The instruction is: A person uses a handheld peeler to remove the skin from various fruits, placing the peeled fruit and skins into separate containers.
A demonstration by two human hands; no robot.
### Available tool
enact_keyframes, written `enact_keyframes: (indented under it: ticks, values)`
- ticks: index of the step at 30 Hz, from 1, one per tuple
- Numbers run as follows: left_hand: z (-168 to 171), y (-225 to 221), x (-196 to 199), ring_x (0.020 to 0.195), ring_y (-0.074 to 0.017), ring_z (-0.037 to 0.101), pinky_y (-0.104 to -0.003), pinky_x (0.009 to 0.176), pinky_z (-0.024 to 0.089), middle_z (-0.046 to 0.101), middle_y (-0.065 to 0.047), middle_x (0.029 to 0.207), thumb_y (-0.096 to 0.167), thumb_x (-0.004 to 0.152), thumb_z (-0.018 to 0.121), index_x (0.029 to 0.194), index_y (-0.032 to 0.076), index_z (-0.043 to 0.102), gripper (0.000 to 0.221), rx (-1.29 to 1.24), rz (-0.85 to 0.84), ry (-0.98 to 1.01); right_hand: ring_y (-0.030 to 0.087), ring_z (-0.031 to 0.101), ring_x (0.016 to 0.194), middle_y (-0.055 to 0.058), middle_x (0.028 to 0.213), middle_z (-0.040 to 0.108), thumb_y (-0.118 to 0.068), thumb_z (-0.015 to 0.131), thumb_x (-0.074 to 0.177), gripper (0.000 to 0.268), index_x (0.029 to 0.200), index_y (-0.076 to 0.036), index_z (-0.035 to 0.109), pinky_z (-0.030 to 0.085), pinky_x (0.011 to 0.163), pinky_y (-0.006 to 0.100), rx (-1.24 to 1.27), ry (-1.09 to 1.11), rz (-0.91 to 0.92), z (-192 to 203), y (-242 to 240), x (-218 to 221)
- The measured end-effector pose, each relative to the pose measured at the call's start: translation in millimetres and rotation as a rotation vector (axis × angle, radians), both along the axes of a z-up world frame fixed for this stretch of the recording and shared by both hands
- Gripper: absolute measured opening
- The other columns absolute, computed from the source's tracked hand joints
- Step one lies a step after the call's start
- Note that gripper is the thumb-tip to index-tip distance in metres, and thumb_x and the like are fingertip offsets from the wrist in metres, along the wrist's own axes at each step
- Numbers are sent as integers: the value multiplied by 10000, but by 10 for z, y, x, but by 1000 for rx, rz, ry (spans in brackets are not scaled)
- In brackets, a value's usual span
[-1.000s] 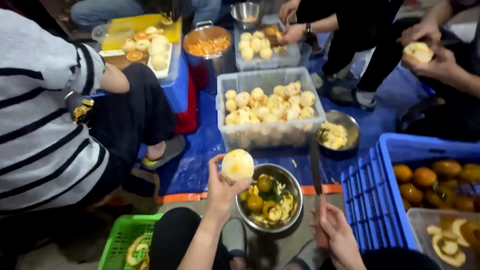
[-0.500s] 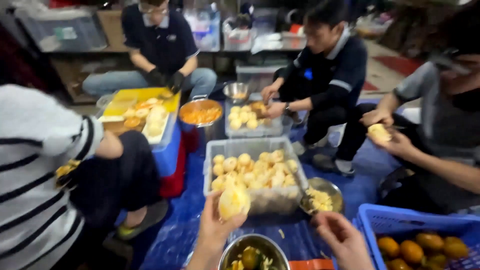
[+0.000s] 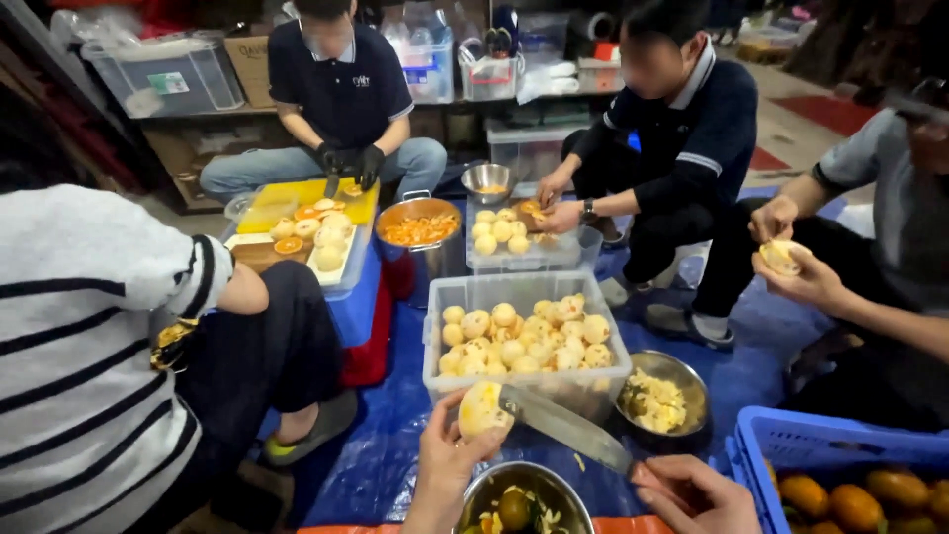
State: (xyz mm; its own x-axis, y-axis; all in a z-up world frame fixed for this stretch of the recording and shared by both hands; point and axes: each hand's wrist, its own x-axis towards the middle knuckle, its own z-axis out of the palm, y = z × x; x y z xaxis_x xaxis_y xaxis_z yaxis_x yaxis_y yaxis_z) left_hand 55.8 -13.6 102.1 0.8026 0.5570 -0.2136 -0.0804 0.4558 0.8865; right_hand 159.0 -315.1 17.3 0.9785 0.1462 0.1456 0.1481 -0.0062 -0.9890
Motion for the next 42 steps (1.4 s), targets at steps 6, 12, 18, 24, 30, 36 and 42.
enact_keyframes:
  ticks: [6, 12, 18, 24, 30, 36, 42]
  values:
    - [-6, -64, 0, 1080, -202, 731, -306, 892, 582, 810, -99, 1217, 202, 510, 977, 1294, 105, 670, 847, 283, -50, 56, 103, 794, 824, 95, 886, 888, -37, 910, 662, 308, 955, -5, 823, 647, 777, 236, -211, -225, 93, 210, -70, -107]
    - [-6, -30, -46, 1037, -178, 736, -312, 856, 645, 828, -82, 1135, 46, 500, 994, 1246, 113, 725, 796, 412, 7, 77, 158, 820, 783, 121, 904, 871, -25, 911, 638, 233, 866, 6, 877, 743, 722, 285, -280, -102, 36, 573, 86, -344]
    - [-84, 48, -109, 1169, -213, 721, -389, 924, 680, 778, -106, 1215, 212, 457, 1007, 1247, 108, 703, 854, 440, 30, -39, 73, 772, 782, 6, 929, 857, -181, 907, 669, 186, 835, -122, 849, 596, 657, 212, -401, -406, 95, 510, 59, -291]
    - [-53, 33, -142, 1090, -194, 745, -306, 886, 656, 807, -113, 1173, 2, 531, 955, 1225, 84, 710, 741, 477, -6, -7, 110, 766, 803, 33, 915, 865, -130, 933, 655, 180, 815, -92, 862, 573, 698, 257, -350, -277, 103, 424, 132, -283]
    - [-108, 72, -145, 1076, -204, 750, -312, 876, 658, 798, -129, 1166, 47, 496, 983, 1229, 68, 695, 788, 479, 15, -43, 144, 788, 791, 91, 953, 867, -42, 900, 684, 188, 868, -56, 866, 619, 608, 279, -311, -148, 110, 381, 156, -313]
    - [48, -1, -197, 1018, -191, 753, -291, 857, 660, 799, -113, 1142, 2, 539, 954, 1201, 70, 696, 714, 581, -19, -47, 132, 756, 755, 73, 953, 844, -108, 908, 677, 191, 853, -94, 834, 557, 567, 281, -323, -285, 103, 352, 218, -333]
    - [34, 114, -199, 1054, -173, 725, -287, 818, 649, 789, -95, 1150, 6, 519, 957, 1227, 96, 689, 762, 561, -19, -47, 134, 765, 768, 65, 932, 839, -125, 905, 675, 193, 855, -97, 839, 569, 581, 267, -319, -318, 108, 405, 163, -319]
